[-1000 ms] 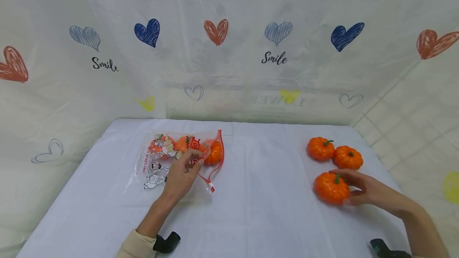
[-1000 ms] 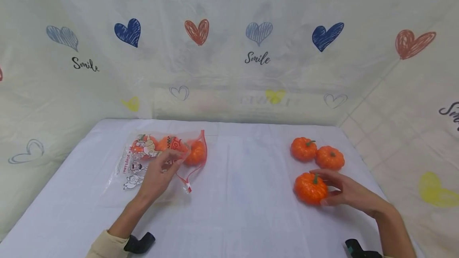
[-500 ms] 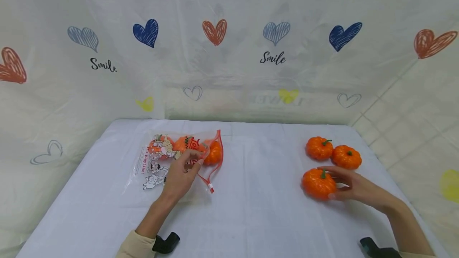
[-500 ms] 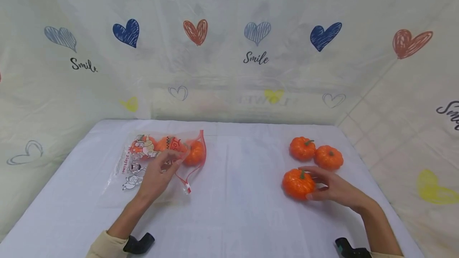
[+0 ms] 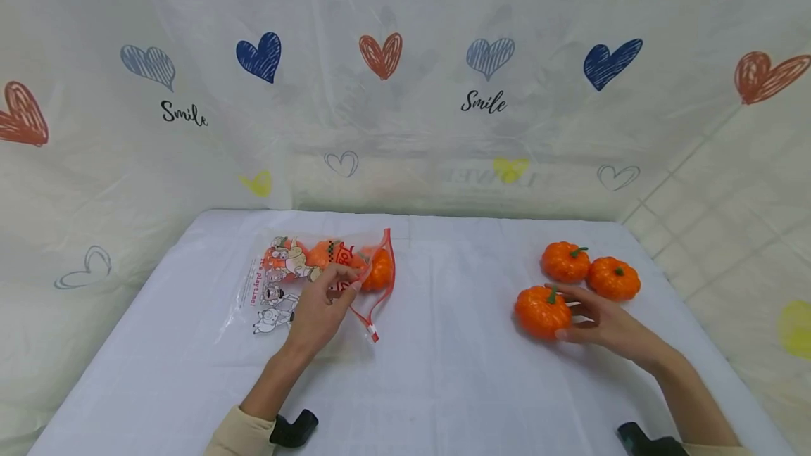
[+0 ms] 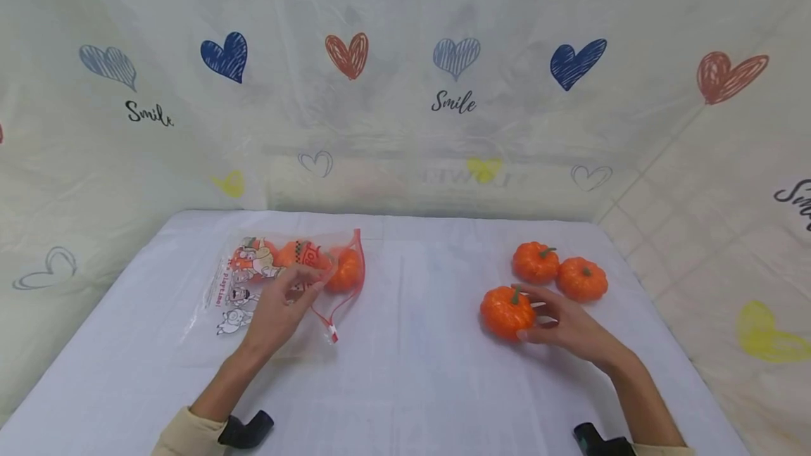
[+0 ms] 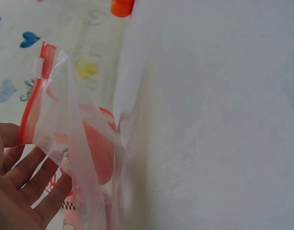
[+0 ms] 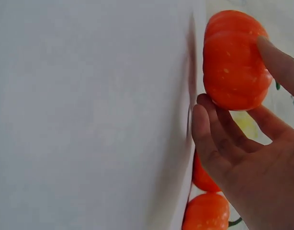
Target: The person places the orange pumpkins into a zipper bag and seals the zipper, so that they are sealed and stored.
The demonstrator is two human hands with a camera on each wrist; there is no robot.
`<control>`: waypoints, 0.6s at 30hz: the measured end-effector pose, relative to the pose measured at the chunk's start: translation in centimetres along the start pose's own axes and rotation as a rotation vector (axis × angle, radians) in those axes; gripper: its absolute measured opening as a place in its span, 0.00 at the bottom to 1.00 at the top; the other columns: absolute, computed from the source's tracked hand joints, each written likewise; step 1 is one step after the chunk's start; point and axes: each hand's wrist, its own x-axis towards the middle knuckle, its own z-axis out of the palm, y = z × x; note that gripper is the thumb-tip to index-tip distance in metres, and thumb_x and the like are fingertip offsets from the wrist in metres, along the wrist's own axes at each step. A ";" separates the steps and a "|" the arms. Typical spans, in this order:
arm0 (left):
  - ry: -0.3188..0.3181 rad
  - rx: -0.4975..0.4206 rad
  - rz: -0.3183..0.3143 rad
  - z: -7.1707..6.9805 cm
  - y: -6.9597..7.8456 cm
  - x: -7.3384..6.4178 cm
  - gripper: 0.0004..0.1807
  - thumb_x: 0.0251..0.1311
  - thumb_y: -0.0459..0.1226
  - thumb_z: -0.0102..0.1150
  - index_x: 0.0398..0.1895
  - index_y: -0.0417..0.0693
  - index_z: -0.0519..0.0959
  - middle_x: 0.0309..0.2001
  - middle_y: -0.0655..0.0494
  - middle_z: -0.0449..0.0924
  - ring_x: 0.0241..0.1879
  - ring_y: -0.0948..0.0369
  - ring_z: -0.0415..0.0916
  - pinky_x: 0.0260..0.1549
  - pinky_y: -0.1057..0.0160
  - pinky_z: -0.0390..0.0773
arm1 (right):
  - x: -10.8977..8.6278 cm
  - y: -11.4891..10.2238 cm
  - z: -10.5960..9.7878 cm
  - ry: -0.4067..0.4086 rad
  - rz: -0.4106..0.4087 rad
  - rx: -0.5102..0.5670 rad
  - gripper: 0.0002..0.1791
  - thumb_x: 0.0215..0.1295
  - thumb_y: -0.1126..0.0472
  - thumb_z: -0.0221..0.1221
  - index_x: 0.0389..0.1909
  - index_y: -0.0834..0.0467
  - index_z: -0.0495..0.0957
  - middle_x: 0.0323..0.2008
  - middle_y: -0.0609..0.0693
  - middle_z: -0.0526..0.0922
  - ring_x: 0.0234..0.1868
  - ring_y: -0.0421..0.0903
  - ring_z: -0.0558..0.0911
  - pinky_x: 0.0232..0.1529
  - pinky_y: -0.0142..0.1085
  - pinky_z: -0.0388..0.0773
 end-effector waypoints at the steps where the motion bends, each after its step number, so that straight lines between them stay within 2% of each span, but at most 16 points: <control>1: 0.000 0.002 -0.001 0.0 0.0 0.0 0.09 0.73 0.39 0.61 0.52 0.54 0.81 0.54 0.58 0.86 0.57 0.57 0.80 0.54 0.66 0.80 | 0.1 -0.2 0.1 0.010 0.003 0.000 0.43 0.68 0.54 0.68 0.79 0.56 0.60 0.74 0.65 0.69 0.62 0.58 0.79 0.49 0.29 0.82; 13: 0.019 -0.001 -0.006 0.2 0.2 -0.1 0.08 0.72 0.40 0.62 0.51 0.53 0.81 0.52 0.57 0.87 0.57 0.57 0.81 0.52 0.67 0.81 | 1.7 -3.4 2.1 0.070 -0.075 0.015 0.41 0.66 0.53 0.69 0.77 0.54 0.63 0.72 0.62 0.72 0.63 0.60 0.79 0.50 0.28 0.82; 18: 0.034 -0.003 -0.005 0.3 0.2 -0.1 0.08 0.72 0.40 0.63 0.50 0.53 0.82 0.51 0.57 0.88 0.56 0.57 0.83 0.50 0.70 0.80 | 2.8 -4.6 3.4 0.064 -0.095 0.062 0.40 0.67 0.53 0.69 0.76 0.53 0.64 0.72 0.60 0.72 0.65 0.59 0.78 0.52 0.29 0.82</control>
